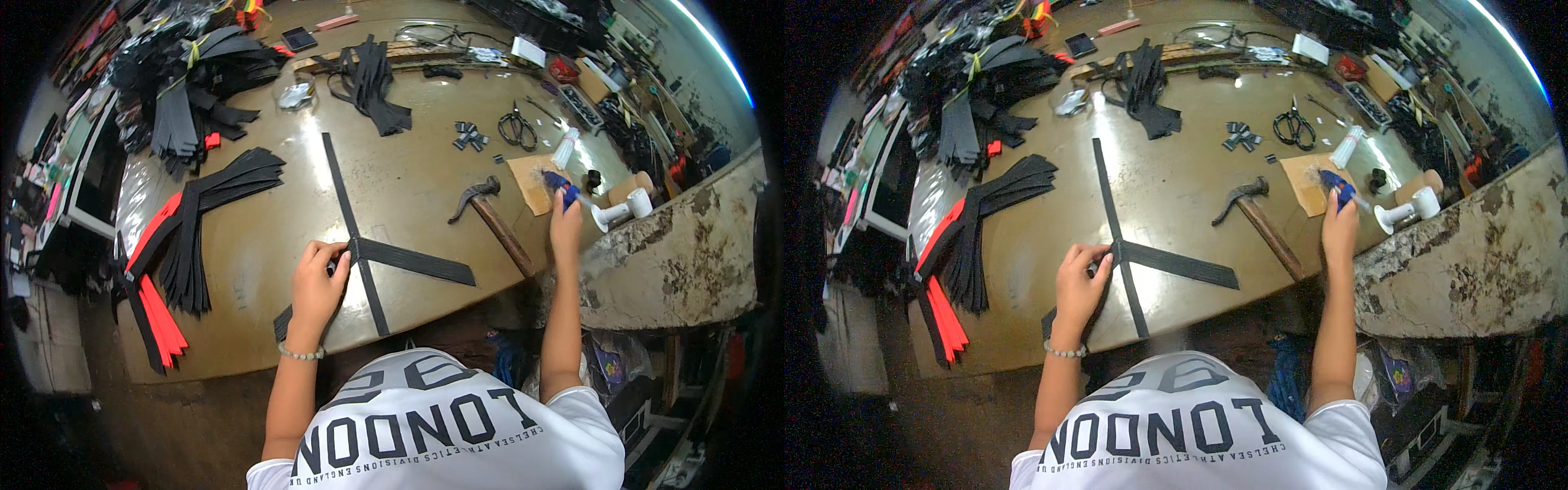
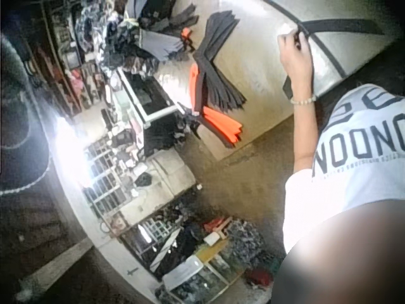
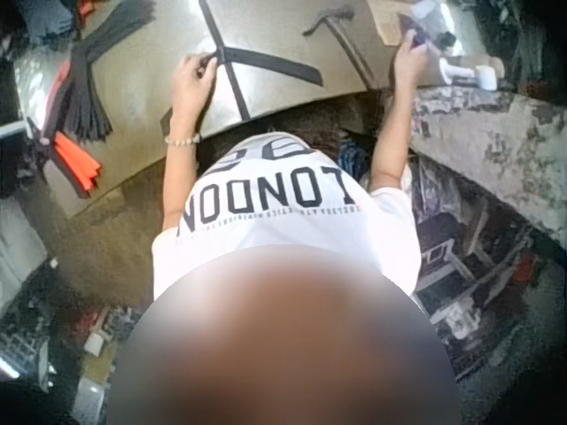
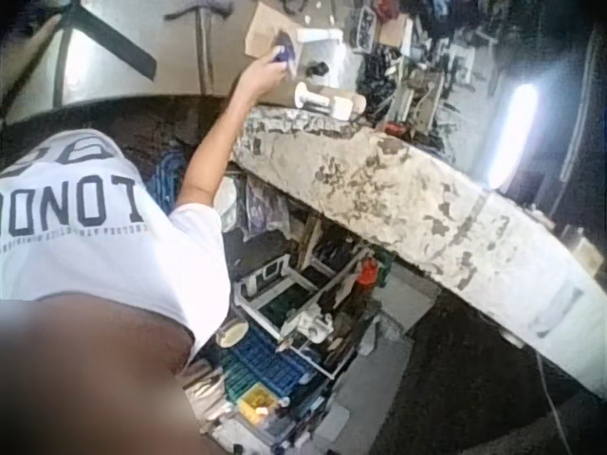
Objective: The person assembles black fabric straps by applying hot glue and attaching small metal buckles. They repeatedly pick up straps, apply glue, press buckles into place, and set the finished pieces aside on the table.
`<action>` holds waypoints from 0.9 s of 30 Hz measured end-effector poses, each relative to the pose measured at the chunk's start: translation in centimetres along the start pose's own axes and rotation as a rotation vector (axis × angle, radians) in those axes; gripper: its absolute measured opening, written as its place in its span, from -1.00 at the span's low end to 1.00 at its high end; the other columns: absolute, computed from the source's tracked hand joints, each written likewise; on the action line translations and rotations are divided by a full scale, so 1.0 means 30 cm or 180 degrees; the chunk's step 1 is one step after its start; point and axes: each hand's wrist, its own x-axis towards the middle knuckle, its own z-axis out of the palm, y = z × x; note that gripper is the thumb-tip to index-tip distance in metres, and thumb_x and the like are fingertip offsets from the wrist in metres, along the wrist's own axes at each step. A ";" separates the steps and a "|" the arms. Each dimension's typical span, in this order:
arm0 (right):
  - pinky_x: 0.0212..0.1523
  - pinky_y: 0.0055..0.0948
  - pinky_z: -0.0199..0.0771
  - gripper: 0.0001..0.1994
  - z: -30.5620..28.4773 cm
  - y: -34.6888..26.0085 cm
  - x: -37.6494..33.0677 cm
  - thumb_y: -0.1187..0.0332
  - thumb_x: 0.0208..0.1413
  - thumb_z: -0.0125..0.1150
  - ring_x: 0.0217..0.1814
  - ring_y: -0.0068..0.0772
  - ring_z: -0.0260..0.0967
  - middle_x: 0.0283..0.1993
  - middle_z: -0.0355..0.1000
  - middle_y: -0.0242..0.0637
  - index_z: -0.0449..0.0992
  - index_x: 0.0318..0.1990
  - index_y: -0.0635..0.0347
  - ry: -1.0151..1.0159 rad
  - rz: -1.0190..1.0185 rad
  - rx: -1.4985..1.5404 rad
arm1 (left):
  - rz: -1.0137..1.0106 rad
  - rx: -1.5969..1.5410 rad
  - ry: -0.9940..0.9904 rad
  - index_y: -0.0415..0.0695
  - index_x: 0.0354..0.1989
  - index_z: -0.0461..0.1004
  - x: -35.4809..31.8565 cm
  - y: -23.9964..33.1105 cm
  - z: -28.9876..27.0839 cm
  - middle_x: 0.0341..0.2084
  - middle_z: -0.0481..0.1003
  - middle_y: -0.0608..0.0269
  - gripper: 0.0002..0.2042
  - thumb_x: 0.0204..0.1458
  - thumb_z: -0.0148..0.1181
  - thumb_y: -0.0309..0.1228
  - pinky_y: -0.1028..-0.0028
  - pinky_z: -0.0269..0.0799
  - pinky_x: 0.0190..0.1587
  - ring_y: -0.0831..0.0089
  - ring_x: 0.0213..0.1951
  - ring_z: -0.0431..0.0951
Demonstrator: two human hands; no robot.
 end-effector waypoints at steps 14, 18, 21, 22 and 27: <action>-0.10 -0.11 0.44 -0.83 0.388 -0.074 0.336 0.50 -0.05 0.28 -0.15 0.08 0.47 -0.28 0.51 0.06 0.57 -0.25 0.27 -0.1493 -0.1706 -0.0608 | 0.0016 0.0081 0.0045 -0.18 -0.26 0.59 0.002 0.004 -0.006 -0.41 0.50 0.13 -0.88 0.04 0.24 -0.47 0.41 0.45 -0.26 0.27 -0.36 0.56; -0.21 -0.31 0.49 -0.85 0.277 -0.185 0.184 0.48 0.02 0.24 -0.28 -0.14 0.53 -0.32 0.55 -0.06 0.57 -0.23 0.28 -0.1126 -0.1489 0.0297 | -0.0053 0.0029 -0.0012 -0.14 -0.22 0.60 -0.006 0.013 -0.011 -0.40 0.50 0.14 -0.85 0.05 0.24 -0.43 0.39 0.44 -0.28 0.26 -0.38 0.52; -0.28 -0.55 0.45 -0.81 0.172 -0.317 -0.069 0.41 0.10 0.25 -0.33 -0.59 0.45 -0.39 0.55 -0.34 0.59 -0.17 0.31 -0.2144 -0.0966 0.1811 | -0.0208 0.0192 -0.0255 -0.13 -0.23 0.59 -0.031 0.032 -0.020 -0.38 0.50 0.17 -0.86 0.06 0.23 -0.42 0.35 0.45 -0.30 0.25 -0.38 0.55; -0.29 -0.60 0.44 -0.80 0.144 -0.347 -0.173 0.39 0.12 0.25 -0.33 -0.67 0.42 -0.40 0.54 -0.40 0.60 -0.16 0.32 -0.2671 -0.0772 0.2270 | -0.0241 0.0233 -0.0339 -0.13 -0.23 0.59 -0.043 0.040 -0.022 -0.37 0.50 0.19 -0.87 0.07 0.22 -0.41 0.33 0.46 -0.31 0.25 -0.37 0.56; -0.32 -0.58 0.49 -0.81 0.162 -0.446 -0.495 0.39 0.08 0.32 -0.38 -0.64 0.46 -0.35 0.59 -0.29 0.60 -0.22 0.33 -0.3376 -0.0456 0.2253 | -0.0238 0.0155 -0.0316 -0.13 -0.22 0.59 -0.096 0.067 -0.013 -0.36 0.50 0.18 -0.86 0.07 0.23 -0.40 0.33 0.46 -0.32 0.25 -0.41 0.57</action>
